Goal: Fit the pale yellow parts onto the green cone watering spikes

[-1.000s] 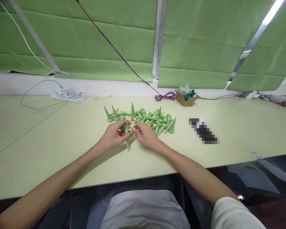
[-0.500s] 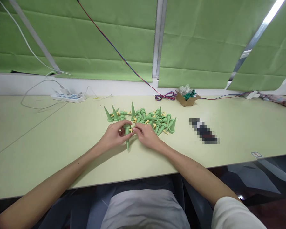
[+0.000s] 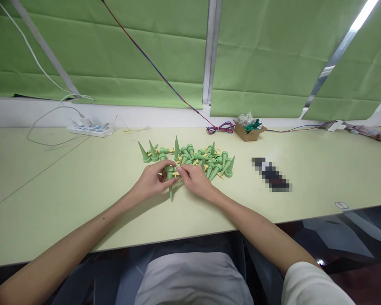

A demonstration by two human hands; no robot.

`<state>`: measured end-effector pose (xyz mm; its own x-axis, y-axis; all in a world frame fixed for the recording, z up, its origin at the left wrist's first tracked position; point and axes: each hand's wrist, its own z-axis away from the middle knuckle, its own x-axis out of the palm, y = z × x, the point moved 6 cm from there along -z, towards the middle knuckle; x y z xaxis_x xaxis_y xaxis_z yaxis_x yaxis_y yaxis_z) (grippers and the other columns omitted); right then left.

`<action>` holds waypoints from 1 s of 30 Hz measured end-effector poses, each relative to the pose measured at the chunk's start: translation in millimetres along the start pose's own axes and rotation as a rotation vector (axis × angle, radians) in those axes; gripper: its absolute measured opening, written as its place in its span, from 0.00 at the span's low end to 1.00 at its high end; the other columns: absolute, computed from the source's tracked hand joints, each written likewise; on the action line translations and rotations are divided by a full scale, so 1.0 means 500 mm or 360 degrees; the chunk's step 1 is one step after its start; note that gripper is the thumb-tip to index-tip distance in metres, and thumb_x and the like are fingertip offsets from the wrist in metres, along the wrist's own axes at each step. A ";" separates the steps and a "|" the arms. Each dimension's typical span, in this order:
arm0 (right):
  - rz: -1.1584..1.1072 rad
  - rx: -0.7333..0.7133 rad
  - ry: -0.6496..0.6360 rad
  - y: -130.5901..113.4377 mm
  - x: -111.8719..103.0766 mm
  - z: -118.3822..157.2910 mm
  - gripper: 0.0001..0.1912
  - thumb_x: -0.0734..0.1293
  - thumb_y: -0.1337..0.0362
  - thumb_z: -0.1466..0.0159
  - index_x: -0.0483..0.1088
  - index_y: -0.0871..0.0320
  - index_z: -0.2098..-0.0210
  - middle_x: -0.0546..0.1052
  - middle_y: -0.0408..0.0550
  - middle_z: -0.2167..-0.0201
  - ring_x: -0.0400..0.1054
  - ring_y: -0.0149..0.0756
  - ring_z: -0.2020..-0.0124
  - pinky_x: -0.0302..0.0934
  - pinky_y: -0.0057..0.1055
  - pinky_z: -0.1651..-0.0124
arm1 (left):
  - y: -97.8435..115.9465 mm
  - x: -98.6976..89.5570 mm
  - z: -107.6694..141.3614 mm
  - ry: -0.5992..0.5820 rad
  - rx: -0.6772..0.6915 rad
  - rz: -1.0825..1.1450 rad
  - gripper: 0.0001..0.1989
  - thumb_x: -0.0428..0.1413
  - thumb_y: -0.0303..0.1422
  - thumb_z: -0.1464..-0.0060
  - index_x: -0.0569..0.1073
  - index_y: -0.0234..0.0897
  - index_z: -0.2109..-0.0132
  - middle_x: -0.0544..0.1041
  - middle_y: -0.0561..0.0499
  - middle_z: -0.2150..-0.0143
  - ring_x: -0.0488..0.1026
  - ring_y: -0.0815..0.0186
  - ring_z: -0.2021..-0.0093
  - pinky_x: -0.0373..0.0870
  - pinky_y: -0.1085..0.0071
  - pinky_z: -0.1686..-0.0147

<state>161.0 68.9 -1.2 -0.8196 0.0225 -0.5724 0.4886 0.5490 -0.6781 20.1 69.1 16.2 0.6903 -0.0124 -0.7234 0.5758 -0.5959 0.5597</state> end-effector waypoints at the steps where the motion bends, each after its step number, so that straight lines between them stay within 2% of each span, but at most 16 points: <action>1: -0.0003 0.0006 0.0010 0.000 -0.001 0.000 0.21 0.56 0.59 0.29 0.54 0.57 0.78 0.57 0.38 0.83 0.50 0.28 0.79 0.44 0.29 0.73 | 0.000 0.000 0.000 0.0006 0.0003 -0.0002 0.15 0.59 0.36 0.47 0.72 0.37 0.52 0.73 0.56 0.71 0.66 0.71 0.77 0.62 0.73 0.74; 8: -0.0023 -0.0005 -0.0078 -0.008 0.004 0.003 0.17 0.58 0.59 0.30 0.61 0.57 0.74 0.61 0.38 0.81 0.53 0.28 0.78 0.47 0.28 0.72 | -0.002 -0.001 -0.001 0.0019 0.0013 -0.0003 0.15 0.58 0.35 0.47 0.72 0.37 0.52 0.75 0.54 0.68 0.66 0.72 0.77 0.63 0.73 0.74; 15: -0.0005 -0.0004 -0.0089 -0.006 0.004 0.001 0.18 0.58 0.61 0.30 0.56 0.57 0.76 0.59 0.37 0.82 0.52 0.28 0.79 0.46 0.28 0.73 | -0.001 0.001 0.000 -0.0009 -0.0009 -0.0005 0.16 0.59 0.35 0.47 0.72 0.36 0.52 0.75 0.53 0.67 0.67 0.71 0.76 0.63 0.72 0.73; 24: 0.0052 -0.0057 -0.0074 -0.005 0.006 0.003 0.18 0.58 0.61 0.30 0.57 0.57 0.76 0.59 0.37 0.82 0.52 0.28 0.80 0.46 0.28 0.73 | -0.004 0.002 -0.002 -0.0015 -0.0008 -0.0021 0.15 0.59 0.33 0.48 0.72 0.37 0.52 0.77 0.53 0.62 0.67 0.71 0.75 0.64 0.72 0.71; 30: 0.0045 -0.0023 -0.0059 -0.007 0.004 0.004 0.19 0.58 0.60 0.30 0.58 0.57 0.77 0.58 0.37 0.83 0.51 0.27 0.80 0.46 0.28 0.73 | -0.007 0.004 -0.002 -0.0051 -0.0046 0.0066 0.14 0.58 0.35 0.47 0.72 0.38 0.53 0.76 0.53 0.65 0.68 0.70 0.75 0.65 0.72 0.72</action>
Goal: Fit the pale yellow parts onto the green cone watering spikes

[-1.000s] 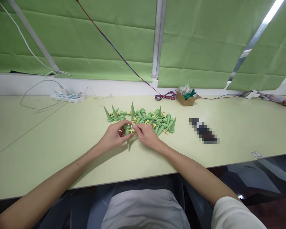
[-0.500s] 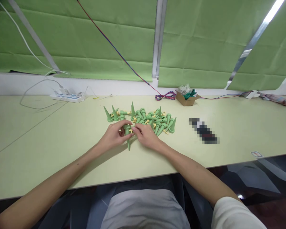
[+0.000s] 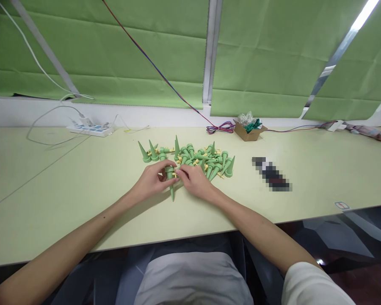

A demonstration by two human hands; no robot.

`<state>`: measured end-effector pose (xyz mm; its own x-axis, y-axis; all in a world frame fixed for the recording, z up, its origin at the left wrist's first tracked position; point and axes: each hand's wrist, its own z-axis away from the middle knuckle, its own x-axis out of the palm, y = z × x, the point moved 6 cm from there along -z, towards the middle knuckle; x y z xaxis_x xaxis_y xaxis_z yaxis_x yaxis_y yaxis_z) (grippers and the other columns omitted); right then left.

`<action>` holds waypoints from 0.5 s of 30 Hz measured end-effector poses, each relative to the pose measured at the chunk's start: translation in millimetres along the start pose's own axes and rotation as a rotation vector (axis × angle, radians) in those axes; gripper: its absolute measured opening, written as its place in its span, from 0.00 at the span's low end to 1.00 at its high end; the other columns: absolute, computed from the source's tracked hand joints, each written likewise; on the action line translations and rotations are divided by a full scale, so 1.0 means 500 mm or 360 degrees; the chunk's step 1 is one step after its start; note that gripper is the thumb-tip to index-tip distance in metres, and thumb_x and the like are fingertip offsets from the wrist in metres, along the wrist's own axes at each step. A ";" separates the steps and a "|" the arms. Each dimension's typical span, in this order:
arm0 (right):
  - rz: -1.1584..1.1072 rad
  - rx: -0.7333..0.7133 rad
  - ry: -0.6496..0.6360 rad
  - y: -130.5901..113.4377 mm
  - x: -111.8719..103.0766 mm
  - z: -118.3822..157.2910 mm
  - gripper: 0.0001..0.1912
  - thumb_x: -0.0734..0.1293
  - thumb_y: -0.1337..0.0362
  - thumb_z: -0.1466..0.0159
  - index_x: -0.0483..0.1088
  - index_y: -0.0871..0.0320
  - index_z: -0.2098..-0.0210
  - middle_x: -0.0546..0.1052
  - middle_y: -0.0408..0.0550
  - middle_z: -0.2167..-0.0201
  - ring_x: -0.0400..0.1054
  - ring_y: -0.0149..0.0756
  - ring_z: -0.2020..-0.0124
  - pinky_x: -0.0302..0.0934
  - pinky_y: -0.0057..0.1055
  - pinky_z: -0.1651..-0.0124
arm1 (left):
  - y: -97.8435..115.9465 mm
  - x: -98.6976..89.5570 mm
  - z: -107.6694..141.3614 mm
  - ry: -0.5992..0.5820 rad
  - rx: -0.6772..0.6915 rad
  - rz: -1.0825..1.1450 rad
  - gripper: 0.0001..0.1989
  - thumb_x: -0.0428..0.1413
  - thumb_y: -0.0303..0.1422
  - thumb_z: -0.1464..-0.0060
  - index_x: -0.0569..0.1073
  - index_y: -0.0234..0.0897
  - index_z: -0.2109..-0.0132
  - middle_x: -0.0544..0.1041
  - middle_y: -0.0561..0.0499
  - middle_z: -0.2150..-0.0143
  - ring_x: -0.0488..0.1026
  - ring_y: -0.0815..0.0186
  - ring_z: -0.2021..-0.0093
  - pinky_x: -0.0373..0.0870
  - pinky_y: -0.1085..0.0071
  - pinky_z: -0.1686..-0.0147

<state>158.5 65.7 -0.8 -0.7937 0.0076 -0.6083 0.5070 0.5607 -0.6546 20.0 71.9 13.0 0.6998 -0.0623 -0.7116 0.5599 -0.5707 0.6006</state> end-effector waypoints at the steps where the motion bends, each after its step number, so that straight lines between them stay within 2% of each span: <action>1: -0.0002 0.0008 0.0006 -0.001 -0.001 0.000 0.19 0.59 0.59 0.30 0.58 0.57 0.77 0.58 0.37 0.83 0.50 0.27 0.80 0.46 0.28 0.73 | 0.000 0.001 0.000 -0.0018 -0.0006 0.0033 0.15 0.58 0.36 0.47 0.72 0.38 0.53 0.76 0.53 0.65 0.68 0.70 0.74 0.66 0.72 0.73; 9: -0.0031 0.0022 0.0043 -0.011 -0.004 0.002 0.21 0.61 0.57 0.32 0.58 0.57 0.79 0.58 0.37 0.84 0.50 0.27 0.80 0.47 0.28 0.74 | 0.003 0.016 0.003 -0.0185 0.0022 0.0243 0.21 0.61 0.36 0.50 0.72 0.38 0.49 0.76 0.48 0.54 0.69 0.69 0.69 0.70 0.71 0.70; 15: -0.0076 -0.0021 0.0077 -0.015 -0.006 0.005 0.21 0.63 0.57 0.33 0.59 0.57 0.80 0.59 0.37 0.84 0.50 0.26 0.81 0.46 0.27 0.75 | 0.015 0.026 0.007 -0.0375 0.0070 0.0417 0.17 0.59 0.33 0.49 0.72 0.37 0.50 0.74 0.46 0.51 0.73 0.65 0.60 0.72 0.70 0.63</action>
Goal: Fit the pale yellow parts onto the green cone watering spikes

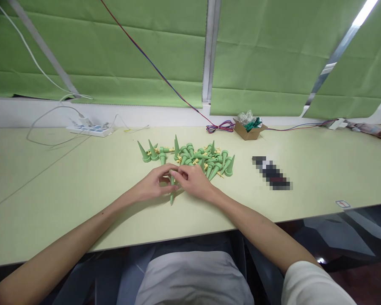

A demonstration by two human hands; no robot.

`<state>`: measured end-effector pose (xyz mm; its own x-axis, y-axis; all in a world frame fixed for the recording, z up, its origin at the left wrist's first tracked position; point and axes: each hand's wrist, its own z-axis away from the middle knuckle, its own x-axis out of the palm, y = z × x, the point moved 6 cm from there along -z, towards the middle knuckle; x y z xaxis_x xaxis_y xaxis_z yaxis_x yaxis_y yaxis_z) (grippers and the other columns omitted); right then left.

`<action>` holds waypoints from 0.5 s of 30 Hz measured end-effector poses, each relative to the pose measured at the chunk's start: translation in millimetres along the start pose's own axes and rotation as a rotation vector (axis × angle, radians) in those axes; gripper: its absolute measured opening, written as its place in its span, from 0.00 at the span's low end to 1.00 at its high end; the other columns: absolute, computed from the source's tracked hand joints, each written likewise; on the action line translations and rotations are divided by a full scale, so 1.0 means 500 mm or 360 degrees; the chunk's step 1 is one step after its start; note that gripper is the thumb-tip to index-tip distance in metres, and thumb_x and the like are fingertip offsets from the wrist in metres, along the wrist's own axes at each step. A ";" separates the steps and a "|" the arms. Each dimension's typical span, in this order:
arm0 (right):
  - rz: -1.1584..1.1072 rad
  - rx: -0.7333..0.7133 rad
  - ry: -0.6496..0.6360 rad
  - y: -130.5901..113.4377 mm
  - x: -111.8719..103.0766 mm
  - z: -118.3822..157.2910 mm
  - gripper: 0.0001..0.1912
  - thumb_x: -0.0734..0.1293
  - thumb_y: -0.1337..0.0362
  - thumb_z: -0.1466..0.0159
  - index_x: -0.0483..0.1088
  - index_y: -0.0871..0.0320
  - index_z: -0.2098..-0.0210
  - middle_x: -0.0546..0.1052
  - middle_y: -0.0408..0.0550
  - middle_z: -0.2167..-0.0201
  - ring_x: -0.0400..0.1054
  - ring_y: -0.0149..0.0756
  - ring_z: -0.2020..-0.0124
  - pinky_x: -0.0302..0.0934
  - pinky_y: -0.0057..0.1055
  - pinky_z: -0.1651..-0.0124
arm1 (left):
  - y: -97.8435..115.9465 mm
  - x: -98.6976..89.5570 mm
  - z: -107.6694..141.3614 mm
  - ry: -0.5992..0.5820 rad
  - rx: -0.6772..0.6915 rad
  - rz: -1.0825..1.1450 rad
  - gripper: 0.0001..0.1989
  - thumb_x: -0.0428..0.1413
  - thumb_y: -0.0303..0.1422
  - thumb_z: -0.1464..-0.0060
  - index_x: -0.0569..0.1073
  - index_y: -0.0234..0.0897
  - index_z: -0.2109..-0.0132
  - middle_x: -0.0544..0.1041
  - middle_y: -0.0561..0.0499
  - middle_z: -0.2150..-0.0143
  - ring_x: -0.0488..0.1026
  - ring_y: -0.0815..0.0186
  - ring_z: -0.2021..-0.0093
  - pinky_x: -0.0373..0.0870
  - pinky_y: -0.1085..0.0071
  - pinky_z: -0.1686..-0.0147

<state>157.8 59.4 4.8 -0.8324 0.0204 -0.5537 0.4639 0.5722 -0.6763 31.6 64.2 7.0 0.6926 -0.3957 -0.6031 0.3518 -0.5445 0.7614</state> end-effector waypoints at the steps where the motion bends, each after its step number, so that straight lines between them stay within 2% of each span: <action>1: -0.0007 -0.0003 0.0004 0.000 0.000 0.000 0.20 0.63 0.57 0.33 0.60 0.58 0.80 0.59 0.37 0.84 0.51 0.26 0.81 0.46 0.27 0.75 | 0.002 0.001 0.000 -0.0023 0.0001 0.0030 0.17 0.58 0.33 0.48 0.72 0.37 0.50 0.74 0.46 0.51 0.73 0.65 0.59 0.73 0.70 0.62; 6: -0.0005 -0.0011 0.0005 -0.001 -0.001 0.000 0.21 0.64 0.55 0.34 0.62 0.58 0.80 0.59 0.37 0.85 0.51 0.25 0.81 0.46 0.27 0.75 | 0.009 0.002 0.002 -0.0046 0.0019 0.0068 0.15 0.57 0.32 0.48 0.73 0.37 0.52 0.74 0.46 0.53 0.73 0.62 0.56 0.73 0.67 0.58; 15: -0.0007 -0.0013 -0.0008 -0.001 0.000 0.002 0.22 0.65 0.55 0.35 0.61 0.58 0.81 0.59 0.37 0.85 0.50 0.26 0.81 0.47 0.27 0.75 | 0.014 0.004 0.002 -0.0054 0.0024 0.0125 0.13 0.56 0.32 0.46 0.73 0.37 0.52 0.74 0.45 0.52 0.73 0.61 0.55 0.73 0.66 0.56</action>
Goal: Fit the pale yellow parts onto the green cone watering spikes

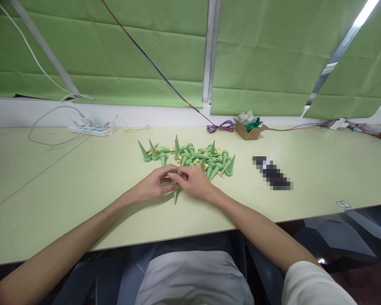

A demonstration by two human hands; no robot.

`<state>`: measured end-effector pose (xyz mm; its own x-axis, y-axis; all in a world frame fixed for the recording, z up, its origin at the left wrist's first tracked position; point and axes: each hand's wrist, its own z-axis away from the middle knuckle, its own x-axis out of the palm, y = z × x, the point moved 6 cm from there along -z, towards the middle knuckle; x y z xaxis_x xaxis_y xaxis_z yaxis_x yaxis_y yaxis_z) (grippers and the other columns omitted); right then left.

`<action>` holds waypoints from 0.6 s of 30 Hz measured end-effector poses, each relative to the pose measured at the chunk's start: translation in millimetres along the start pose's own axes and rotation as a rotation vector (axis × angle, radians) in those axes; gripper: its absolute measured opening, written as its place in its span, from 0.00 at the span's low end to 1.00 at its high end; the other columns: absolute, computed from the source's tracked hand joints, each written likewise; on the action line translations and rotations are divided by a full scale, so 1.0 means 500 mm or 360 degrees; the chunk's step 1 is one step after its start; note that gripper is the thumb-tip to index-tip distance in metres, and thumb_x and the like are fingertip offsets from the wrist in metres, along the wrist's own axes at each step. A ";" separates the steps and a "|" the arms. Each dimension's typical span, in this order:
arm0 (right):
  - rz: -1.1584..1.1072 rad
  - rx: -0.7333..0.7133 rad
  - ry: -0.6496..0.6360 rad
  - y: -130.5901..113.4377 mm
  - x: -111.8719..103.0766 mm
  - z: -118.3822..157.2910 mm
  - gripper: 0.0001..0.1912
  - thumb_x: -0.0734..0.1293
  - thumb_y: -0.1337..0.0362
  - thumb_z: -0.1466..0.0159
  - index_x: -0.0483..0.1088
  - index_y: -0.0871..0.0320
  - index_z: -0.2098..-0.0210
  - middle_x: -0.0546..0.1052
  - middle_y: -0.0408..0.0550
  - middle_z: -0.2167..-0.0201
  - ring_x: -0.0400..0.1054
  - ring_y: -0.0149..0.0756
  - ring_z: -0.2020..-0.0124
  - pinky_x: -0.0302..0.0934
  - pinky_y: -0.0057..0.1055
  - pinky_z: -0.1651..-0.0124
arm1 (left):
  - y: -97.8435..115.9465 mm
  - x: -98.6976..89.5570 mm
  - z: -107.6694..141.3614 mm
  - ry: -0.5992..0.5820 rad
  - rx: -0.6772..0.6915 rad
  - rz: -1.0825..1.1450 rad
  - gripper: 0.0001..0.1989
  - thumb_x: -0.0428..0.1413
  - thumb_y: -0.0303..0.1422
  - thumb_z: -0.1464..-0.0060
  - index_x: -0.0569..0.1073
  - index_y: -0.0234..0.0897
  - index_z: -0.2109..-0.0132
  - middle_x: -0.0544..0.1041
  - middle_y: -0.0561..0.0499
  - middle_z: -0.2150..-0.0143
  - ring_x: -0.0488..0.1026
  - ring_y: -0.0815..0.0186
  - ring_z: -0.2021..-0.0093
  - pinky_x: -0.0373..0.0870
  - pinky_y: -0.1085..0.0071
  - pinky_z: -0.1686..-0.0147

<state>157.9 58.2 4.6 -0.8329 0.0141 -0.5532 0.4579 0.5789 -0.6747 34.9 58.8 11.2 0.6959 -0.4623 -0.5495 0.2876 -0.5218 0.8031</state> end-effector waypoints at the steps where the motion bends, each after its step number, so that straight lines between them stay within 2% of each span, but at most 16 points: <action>1: 0.0004 0.0001 -0.0001 0.000 0.000 0.000 0.22 0.65 0.55 0.35 0.61 0.58 0.81 0.59 0.37 0.85 0.50 0.26 0.81 0.47 0.27 0.75 | -0.001 0.000 0.000 0.0002 -0.0002 0.0006 0.13 0.56 0.32 0.46 0.74 0.37 0.52 0.75 0.45 0.52 0.73 0.61 0.55 0.73 0.66 0.56; 11: 0.0017 0.0007 0.0002 0.002 0.002 -0.002 0.20 0.64 0.57 0.35 0.60 0.57 0.80 0.60 0.37 0.85 0.51 0.26 0.81 0.47 0.27 0.75 | -0.010 -0.001 -0.001 0.0102 -0.0021 -0.0055 0.13 0.55 0.32 0.45 0.75 0.37 0.53 0.76 0.45 0.52 0.74 0.62 0.56 0.73 0.66 0.58; 18: 0.0132 0.0026 -0.0040 0.006 0.003 -0.003 0.22 0.58 0.57 0.30 0.57 0.57 0.80 0.59 0.38 0.84 0.51 0.27 0.81 0.47 0.28 0.74 | -0.020 -0.013 -0.002 0.0235 -0.0040 -0.0307 0.10 0.55 0.33 0.46 0.75 0.37 0.57 0.77 0.47 0.57 0.72 0.65 0.65 0.72 0.68 0.66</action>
<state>157.4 61.0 2.6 -0.7840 0.0410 -0.6194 0.5301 0.5633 -0.6337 28.4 67.7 7.1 0.7145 -0.2450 -0.6553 0.4398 -0.5712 0.6930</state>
